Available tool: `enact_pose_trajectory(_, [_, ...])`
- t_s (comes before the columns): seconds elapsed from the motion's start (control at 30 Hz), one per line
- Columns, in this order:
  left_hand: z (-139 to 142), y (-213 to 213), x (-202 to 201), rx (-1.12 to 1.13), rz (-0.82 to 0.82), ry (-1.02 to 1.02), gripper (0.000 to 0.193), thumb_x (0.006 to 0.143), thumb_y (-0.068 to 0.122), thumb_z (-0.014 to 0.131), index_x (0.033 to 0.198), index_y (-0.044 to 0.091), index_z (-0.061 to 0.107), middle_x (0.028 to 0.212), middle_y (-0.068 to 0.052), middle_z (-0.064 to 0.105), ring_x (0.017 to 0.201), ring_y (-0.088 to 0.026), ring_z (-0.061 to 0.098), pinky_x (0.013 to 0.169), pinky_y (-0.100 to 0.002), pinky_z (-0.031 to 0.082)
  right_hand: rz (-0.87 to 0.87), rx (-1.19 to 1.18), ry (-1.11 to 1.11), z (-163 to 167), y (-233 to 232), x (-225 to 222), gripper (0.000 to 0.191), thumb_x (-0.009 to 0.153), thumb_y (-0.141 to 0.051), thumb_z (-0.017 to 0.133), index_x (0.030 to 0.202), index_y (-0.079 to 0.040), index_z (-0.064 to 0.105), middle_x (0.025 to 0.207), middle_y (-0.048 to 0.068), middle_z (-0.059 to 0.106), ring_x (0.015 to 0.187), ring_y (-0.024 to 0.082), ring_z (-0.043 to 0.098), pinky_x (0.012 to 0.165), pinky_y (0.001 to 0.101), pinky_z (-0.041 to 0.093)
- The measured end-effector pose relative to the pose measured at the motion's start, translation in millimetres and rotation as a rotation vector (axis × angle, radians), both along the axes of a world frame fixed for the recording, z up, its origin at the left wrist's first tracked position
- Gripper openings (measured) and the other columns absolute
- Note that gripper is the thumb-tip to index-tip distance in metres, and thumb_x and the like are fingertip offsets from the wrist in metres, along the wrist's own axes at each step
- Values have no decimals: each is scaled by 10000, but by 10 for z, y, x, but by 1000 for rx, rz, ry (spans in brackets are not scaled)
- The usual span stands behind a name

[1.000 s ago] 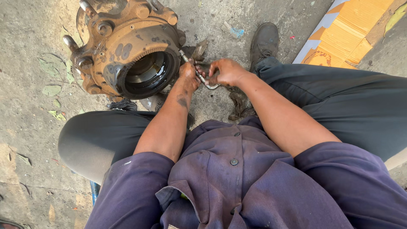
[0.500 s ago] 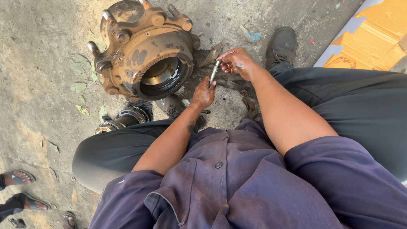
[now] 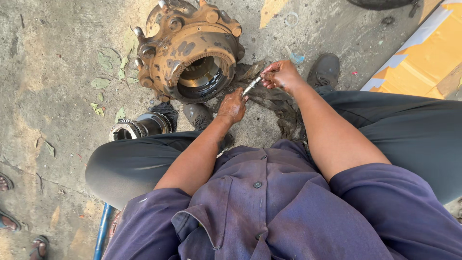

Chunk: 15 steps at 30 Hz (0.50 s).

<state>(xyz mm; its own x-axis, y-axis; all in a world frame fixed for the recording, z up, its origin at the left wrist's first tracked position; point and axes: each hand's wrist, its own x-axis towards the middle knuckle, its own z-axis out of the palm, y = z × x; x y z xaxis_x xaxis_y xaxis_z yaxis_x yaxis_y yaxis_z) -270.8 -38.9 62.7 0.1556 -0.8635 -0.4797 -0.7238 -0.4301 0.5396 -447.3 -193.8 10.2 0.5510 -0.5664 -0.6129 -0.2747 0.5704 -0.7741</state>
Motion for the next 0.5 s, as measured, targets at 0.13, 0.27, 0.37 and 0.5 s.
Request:
enact_pose_trajectory(0.13, [153, 134, -15, 13, 13, -45, 247, 992, 220, 605, 1158, 43, 555, 1041, -280, 693, 1032, -481, 649, 883, -569, 496, 244, -693, 287, 151, 146, 44, 178, 859, -186, 823, 946, -39, 773, 881, 106, 777, 807, 215, 737, 750, 376, 561])
enact_pose_trajectory(0.27, [290, 246, -16, 11, 17, -64, 297, 982, 239, 612, 1201, 52, 542, 1065, -268, 690, 1039, -473, 652, 889, -561, 511, 334, -786, 328, 324, 287, 47, 200, 884, -239, 759, 969, -58, 757, 877, 111, 755, 819, 252, 732, 784, 399, 560])
enact_pose_trajectory(0.37, [367, 308, 12, 57, 1, -89, 294, 998, 247, 601, 1214, 54, 549, 1088, -263, 696, 1067, -469, 648, 911, -558, 509, 339, -769, 356, 374, 331, 49, 209, 912, -238, 743, 993, -45, 746, 871, 134, 747, 802, 259, 715, 769, 408, 551])
enact_pose_trajectory(0.5, [435, 376, 54, 52, 14, -77, 295, 1027, 255, 583, 1244, 56, 559, 1131, -256, 697, 1113, -456, 643, 945, -547, 508, 201, -553, 256, 299, 301, 74, 149, 953, -138, 720, 1006, -1, 694, 929, 114, 757, 769, 200, 697, 704, 354, 575])
